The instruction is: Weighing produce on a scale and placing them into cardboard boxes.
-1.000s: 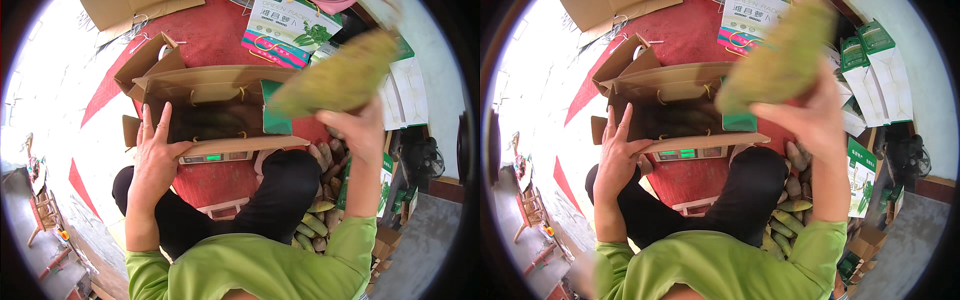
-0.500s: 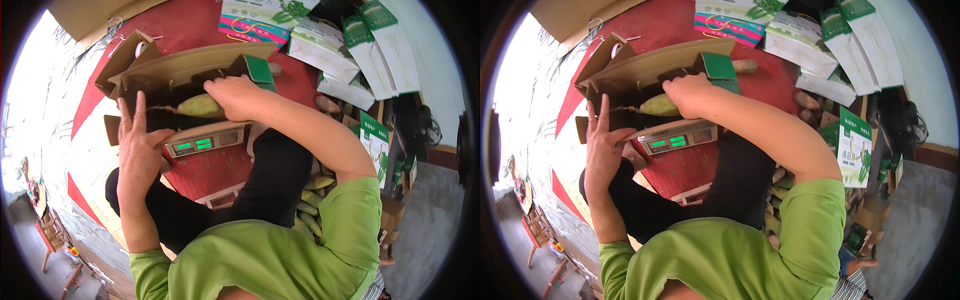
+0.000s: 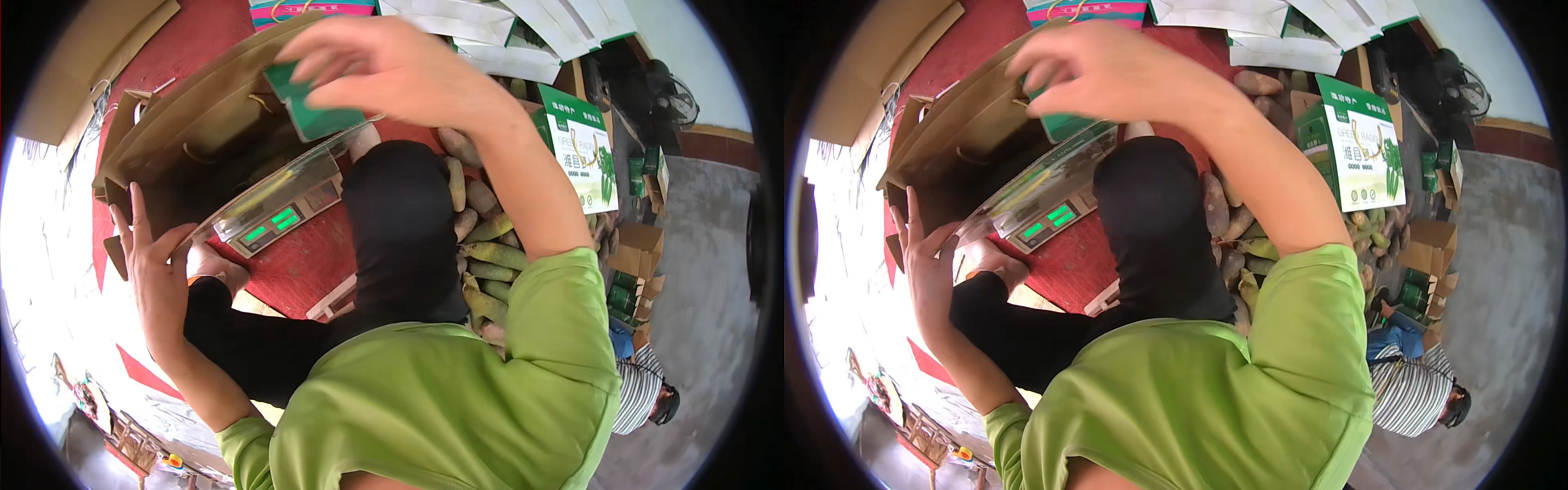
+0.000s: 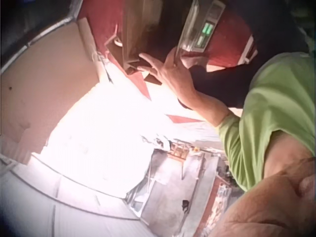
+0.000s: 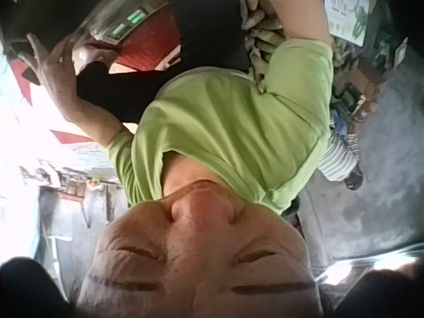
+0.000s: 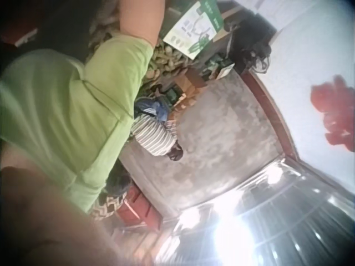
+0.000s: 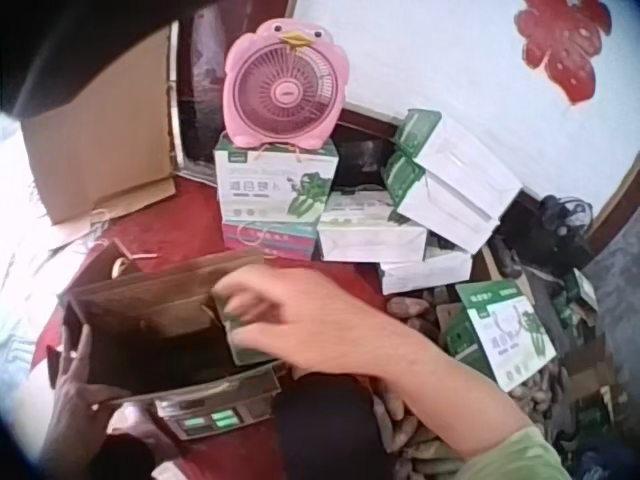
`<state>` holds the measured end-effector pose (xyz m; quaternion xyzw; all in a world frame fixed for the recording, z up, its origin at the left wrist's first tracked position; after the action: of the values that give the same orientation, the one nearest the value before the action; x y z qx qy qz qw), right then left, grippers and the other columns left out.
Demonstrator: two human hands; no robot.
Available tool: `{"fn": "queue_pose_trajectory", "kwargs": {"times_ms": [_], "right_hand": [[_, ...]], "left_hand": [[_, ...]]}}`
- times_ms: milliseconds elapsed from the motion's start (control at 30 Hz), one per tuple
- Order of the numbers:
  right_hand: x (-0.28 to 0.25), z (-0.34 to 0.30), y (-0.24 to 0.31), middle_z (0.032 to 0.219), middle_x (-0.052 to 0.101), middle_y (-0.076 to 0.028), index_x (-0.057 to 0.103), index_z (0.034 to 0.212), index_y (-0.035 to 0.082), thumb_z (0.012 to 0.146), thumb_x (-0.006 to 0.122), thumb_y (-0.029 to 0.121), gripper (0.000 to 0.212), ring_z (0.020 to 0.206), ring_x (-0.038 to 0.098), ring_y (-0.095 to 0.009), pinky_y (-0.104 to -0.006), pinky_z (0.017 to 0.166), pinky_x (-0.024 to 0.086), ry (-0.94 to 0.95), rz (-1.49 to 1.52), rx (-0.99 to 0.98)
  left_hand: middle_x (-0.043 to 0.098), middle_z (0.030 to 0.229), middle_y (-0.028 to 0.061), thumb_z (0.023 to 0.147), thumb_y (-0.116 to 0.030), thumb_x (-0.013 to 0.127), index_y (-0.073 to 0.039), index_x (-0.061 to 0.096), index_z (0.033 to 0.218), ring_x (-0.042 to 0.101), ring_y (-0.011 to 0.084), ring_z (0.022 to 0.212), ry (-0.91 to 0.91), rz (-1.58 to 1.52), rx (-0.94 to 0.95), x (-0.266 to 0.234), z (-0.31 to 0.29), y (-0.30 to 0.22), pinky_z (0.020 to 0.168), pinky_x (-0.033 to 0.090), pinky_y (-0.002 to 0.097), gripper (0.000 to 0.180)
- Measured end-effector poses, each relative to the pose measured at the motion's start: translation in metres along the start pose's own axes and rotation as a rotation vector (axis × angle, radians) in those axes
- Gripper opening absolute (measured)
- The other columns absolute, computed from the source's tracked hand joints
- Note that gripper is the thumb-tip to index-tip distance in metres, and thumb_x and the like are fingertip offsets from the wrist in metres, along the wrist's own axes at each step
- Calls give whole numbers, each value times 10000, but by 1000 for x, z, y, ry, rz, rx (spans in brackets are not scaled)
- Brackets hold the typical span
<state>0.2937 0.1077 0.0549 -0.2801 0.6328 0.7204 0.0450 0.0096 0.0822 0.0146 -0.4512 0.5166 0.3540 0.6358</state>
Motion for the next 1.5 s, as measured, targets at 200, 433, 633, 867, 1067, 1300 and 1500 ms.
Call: {"fn": "queue_pose_trajectory", "kwargs": {"times_ms": [200, 433, 633, 867, 1067, 1300, 1500], "right_hand": [[-56, -156, -159, 936, 669, -56, 604, 1135, 21, 817, 676, 93, 334, 898, 619, -128, -287, 787, 502, -458, -27, 397], [85, -342, -316, 848, 663, -188, 669, 955, 87, 785, 591, 195, 216, 835, 626, -394, -465, 739, 510, -270, -477, 1004], [136, -408, -325, 964, 644, -146, 643, 917, 97, 757, 639, 201, 190, 967, 609, -348, -450, 813, 500, -21, -535, 1085], [66, -502, -372, 995, 673, -164, 662, 962, 49, 732, 713, 234, 299, 944, 639, -352, -431, 827, 510, -675, -406, 1464], [49, -541, -376, 978, 663, -216, 615, 1011, -89, 645, 817, 164, 489, 871, 653, -304, -405, 772, 501, -1599, -255, 1578], [58, -548, -414, 1234, 573, -157, 529, 1225, 50, 608, 874, 335, 763, 1090, 578, -356, -436, 944, 486, -1528, 159, 1807], [47, -499, -381, 1118, 613, -184, 521, 1173, -27, 674, 839, 167, 622, 996, 615, -327, -459, 849, 512, -1472, -81, 1667]], "left_hand": [[298, 1531, 37, 816, -30, 616, -95, 735, 929, 192, 399, 1415, 20, -36, 38, 7, 3, -3, 1113, 268, 458, 176], [317, 1524, 40, 862, -64, 583, -70, 717, 970, 195, 406, 1411, 38, -25, 29, 6, 0, 1, 1121, 237, 471, 172], [317, 1526, 24, 864, -76, 600, -45, 702, 971, 164, 383, 1429, 45, 6, 74, 12, 4, 6, 1133, 212, 453, 150], [322, 1522, 49, 856, -65, 606, -36, 696, 950, 172, 388, 1426, 69, -43, 78, 13, 5, -5, 1127, 226, 459, 134], [326, 1519, 71, 849, -55, 610, -28, 691, 932, 179, 393, 1423, 73, -78, 48, 12, 4, -5, 1122, 238, 464, 119], [326, 1511, 118, 750, 31, 638, -80, 737, 917, 204, 414, 1407, 20, -92, -19, 3, 2, -5, 1129, 223, 462, 224], [327, 1515, 83, 739, -34, 683, -109, 765, 871, 217, 365, 1416, -27, -50, -80, 0, -1, 3, 1109, 294, 434, 173]]}}
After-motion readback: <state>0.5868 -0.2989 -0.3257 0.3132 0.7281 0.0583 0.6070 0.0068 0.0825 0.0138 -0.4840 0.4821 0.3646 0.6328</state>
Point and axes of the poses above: each hand's wrist, its own z-axis towards the middle knuckle, its own x-axis out of the palm, y = z × x, the point moved 7 cm from there along z, towards the middle knuckle
